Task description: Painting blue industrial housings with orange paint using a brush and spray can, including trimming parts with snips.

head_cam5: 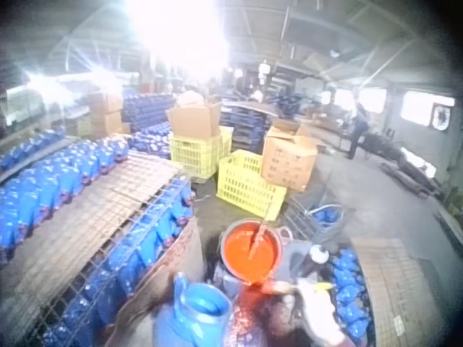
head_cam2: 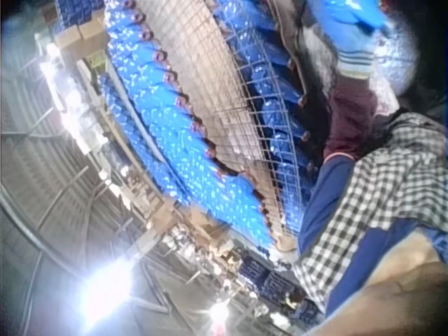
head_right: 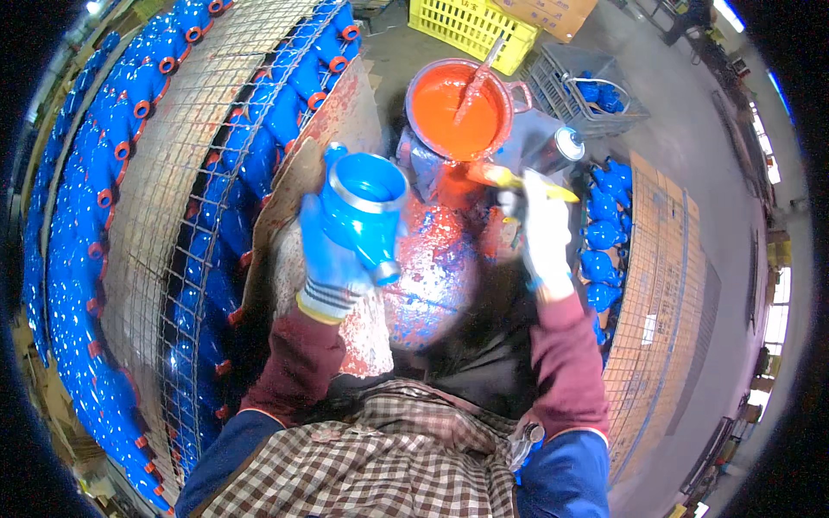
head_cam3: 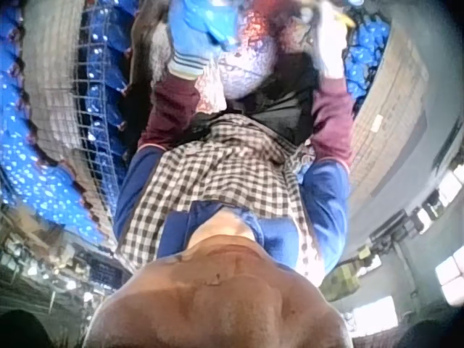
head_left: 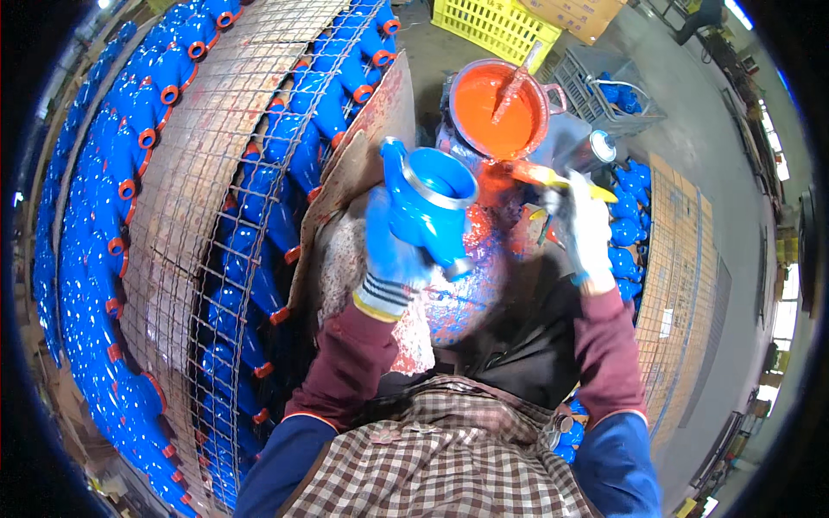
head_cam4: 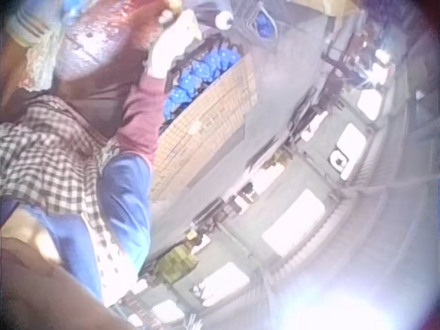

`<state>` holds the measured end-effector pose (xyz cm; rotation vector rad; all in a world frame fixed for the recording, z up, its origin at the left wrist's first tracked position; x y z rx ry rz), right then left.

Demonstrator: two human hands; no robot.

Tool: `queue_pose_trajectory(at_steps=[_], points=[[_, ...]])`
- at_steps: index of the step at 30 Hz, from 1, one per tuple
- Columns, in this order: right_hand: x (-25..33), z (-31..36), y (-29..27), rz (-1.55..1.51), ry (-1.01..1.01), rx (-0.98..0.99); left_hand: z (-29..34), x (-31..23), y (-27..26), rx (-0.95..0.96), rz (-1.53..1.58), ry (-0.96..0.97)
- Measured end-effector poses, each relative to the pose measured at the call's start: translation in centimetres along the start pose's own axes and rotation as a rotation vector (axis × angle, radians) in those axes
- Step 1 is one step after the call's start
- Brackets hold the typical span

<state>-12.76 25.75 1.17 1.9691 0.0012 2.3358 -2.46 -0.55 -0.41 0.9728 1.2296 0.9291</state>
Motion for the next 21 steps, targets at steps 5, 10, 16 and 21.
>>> queue_pose_trajectory(at_steps=[5, 10, 16, 21], points=[[4.2, 10.6, -1.3, -0.461, -0.109, -0.053, 5.2, 2.9, 2.2, -0.017, -0.594, 0.271], [8.6, 14.8, -0.5, 0.245, -0.518, -0.133, 8.0, 5.0, 5.5, 0.272, -1.517, 0.711], [10.8, 15.5, 0.0, 0.398, -0.422, -0.077, 8.7, 7.2, 7.3, 0.553, -1.671, 0.954], [11.5, 18.1, -1.2, 0.447, -0.465, -0.112, 9.6, 7.7, 7.9, 0.462, -1.733, 0.853]])
Point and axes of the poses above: each hand's wrist, its own z-axis away from the middle knuckle, its own y-axis out of the palm, x = y × z, the point moved 1 cm from there along -z, towards the middle knuckle, and after that the axes turned 2 degrees about -z, right-handed, at the moved point
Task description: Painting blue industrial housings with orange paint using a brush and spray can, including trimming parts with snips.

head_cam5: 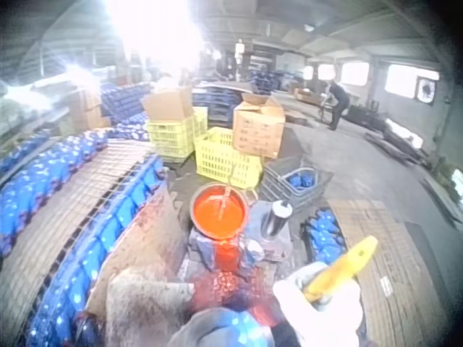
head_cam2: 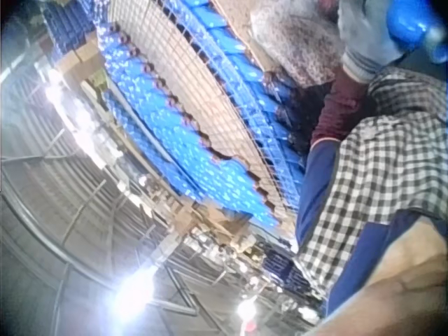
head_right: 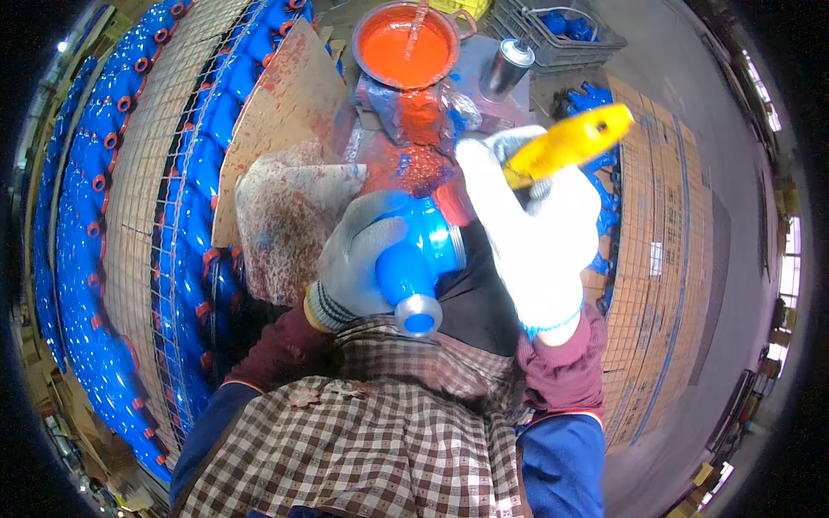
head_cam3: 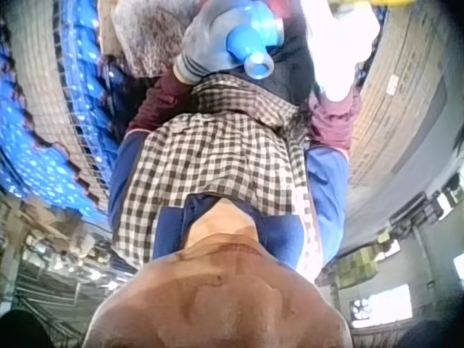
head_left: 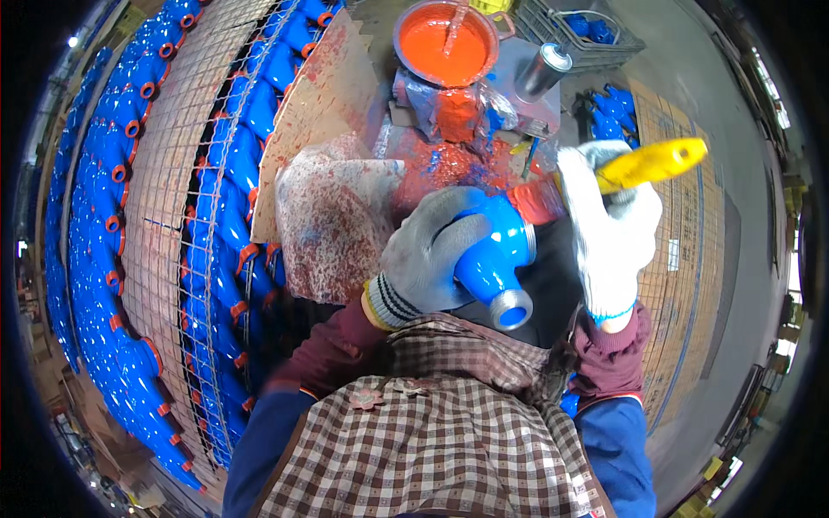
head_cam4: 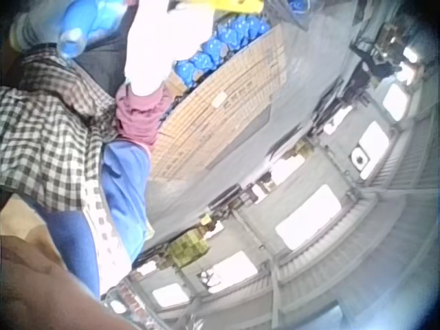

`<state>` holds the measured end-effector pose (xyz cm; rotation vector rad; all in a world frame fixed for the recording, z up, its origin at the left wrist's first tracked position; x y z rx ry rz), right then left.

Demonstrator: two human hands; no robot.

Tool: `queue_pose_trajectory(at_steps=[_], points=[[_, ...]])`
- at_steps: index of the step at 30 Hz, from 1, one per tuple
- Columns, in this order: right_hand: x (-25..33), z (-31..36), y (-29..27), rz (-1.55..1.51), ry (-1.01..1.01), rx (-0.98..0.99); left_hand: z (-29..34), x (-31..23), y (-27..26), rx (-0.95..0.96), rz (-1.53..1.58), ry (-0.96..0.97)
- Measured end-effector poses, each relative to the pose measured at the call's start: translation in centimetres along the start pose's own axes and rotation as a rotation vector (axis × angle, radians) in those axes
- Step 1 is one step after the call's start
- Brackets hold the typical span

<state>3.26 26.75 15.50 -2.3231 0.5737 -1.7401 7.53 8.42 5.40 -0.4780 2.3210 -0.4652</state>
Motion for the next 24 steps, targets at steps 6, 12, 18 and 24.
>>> queue_pose_trajectory(at_steps=[6, 12, 18, 24], points=[[0.8, 3.1, -1.4, 0.054, -0.334, 0.073, 0.0, -0.1, 0.3, -0.036, 0.174, -0.331], [-0.6, 4.7, -2.4, 0.085, -0.626, 0.156, 1.0, 0.3, 1.1, -0.192, 0.967, -0.843], [-3.3, 4.8, -2.8, -0.114, -0.69, 0.223, 1.4, 0.4, 1.5, -0.279, 1.516, -1.028], [-3.7, 4.5, -3.1, -0.252, -0.575, 0.191, 1.4, -0.2, 1.1, -0.123, 1.883, -1.076]])
Point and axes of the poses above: each hand's wrist, its own z-axis away from the middle knuckle, its own y-axis out of the palm, x = y × z, the point moved 1 cm from there along -z, towards the middle knuckle, and after that the axes turned 2 degrees about -z, right-handed, at the moved point
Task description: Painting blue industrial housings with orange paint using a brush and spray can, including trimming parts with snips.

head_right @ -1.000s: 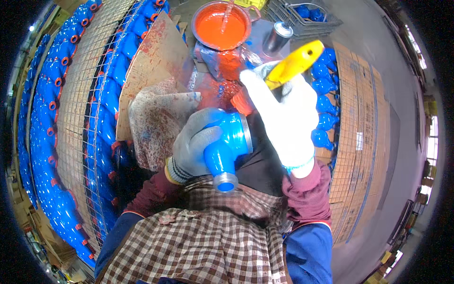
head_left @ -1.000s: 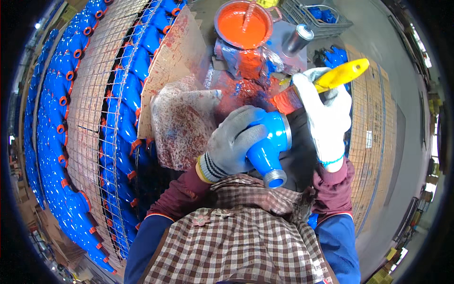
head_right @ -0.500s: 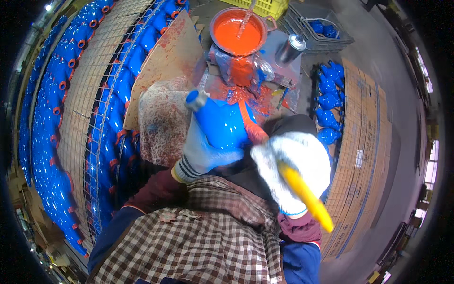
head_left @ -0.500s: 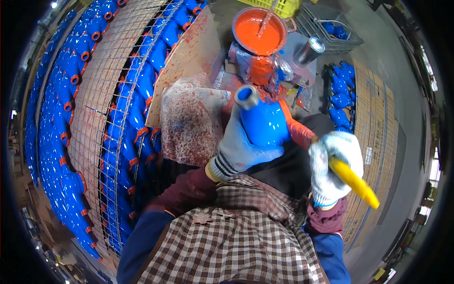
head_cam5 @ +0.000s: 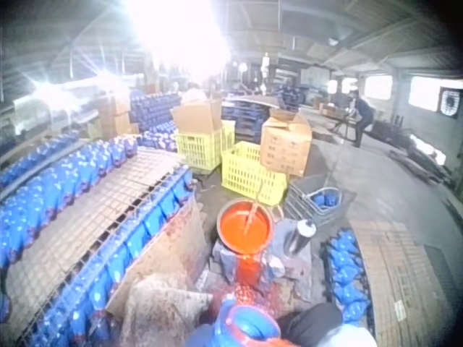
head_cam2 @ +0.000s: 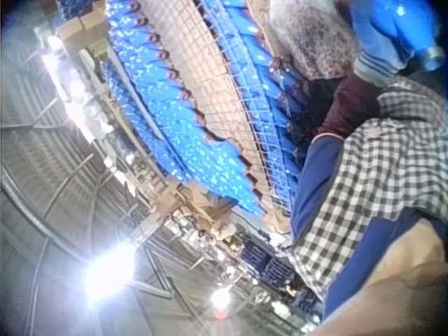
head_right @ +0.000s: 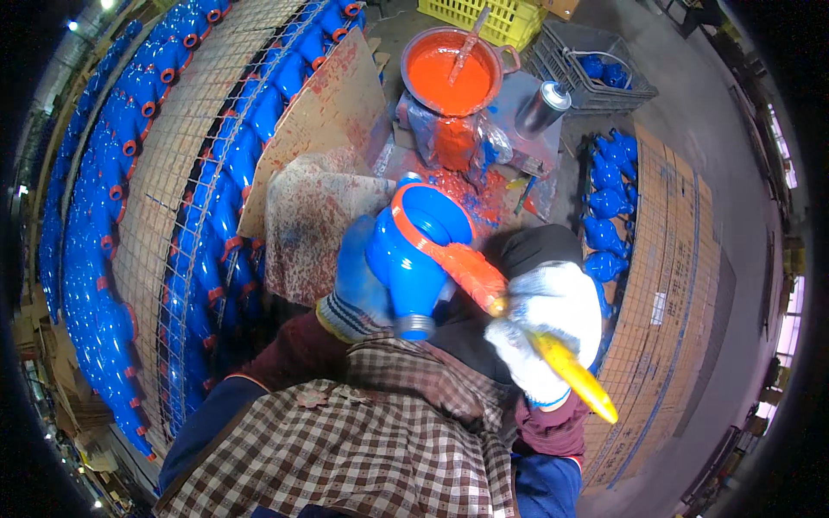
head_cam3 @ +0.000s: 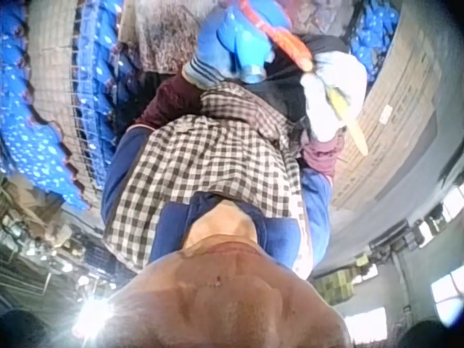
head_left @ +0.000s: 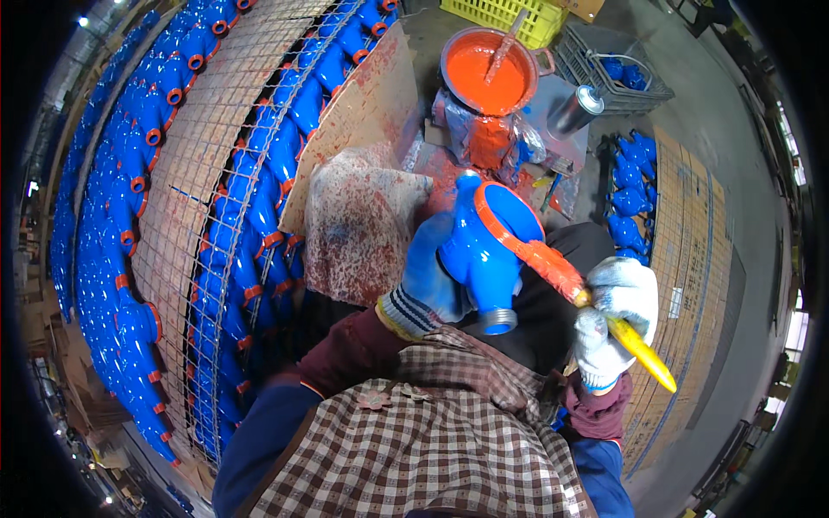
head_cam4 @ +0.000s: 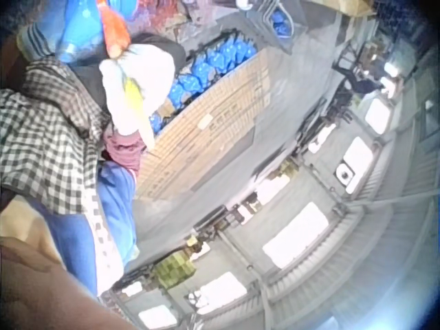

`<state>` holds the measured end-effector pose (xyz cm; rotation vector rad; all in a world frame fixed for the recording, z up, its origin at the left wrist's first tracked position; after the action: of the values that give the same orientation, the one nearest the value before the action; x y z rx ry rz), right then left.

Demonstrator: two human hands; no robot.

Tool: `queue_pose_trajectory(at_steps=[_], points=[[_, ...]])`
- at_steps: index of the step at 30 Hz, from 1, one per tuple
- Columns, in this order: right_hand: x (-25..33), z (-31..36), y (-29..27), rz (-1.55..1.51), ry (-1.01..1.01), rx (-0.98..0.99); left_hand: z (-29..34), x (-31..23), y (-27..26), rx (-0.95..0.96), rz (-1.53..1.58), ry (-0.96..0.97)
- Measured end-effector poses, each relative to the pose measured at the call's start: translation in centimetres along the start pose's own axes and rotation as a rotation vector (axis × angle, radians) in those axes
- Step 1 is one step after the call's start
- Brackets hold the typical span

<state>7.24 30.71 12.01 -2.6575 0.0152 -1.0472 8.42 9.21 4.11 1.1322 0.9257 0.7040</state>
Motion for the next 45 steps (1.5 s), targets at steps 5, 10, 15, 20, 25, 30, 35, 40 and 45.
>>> queue_pose_trajectory(at_steps=[5, 10, 15, 20, 25, 30, 35, 40, 45], points=[[-2.3, 0.2, 0.0, -0.124, 0.316, -0.156, -0.4, 0.1, 0.0, 0.287, 0.446, -0.263], [-5.1, 0.4, 0.4, -0.633, 0.658, -0.321, -0.6, 0.7, -0.2, 0.352, 0.695, -0.44], [-4.1, -1.3, 0.1, -0.652, 0.416, -0.34, 0.2, -1.2, -0.9, -0.186, -0.212, 0.03], [-4.0, -4.9, 0.0, 0.15, 0.42, -0.068, 0.8, -2.7, 1.0, -0.074, -1.486, 0.308], [-5.7, -6.7, 1.6, 0.756, -0.011, 0.299, 1.1, -2.2, 3.7, 0.003, -2.299, 0.548], [-4.2, -6.3, 1.3, 0.814, -0.127, 0.248, 0.9, -2.4, 3.6, -0.039, -2.277, 0.54], [-2.6, -4.4, 0.2, 0.39, 0.175, 0.061, 0.9, -2.6, 1.8, -0.112, -1.82, 0.357], [-4.9, -1.0, 0.5, -0.095, 0.165, -0.282, 1.6, -1.6, -1.6, 0.004, -0.6, 0.091], [-8.7, 3.7, 4.5, -0.898, 0.645, -0.697, 2.2, 2.0, -4.5, -0.066, -0.128, 0.004]])
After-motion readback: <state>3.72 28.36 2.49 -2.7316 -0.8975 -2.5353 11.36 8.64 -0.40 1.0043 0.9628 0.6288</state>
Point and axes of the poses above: each hand's wrist, its own z-axis away from the middle knuckle, its own y-axis out of the palm, x = y × z, the point moved 1 cm from there along -z, towards the middle knuckle, and after that the axes turned 2 degrees about -z, right-handed, at the moved point
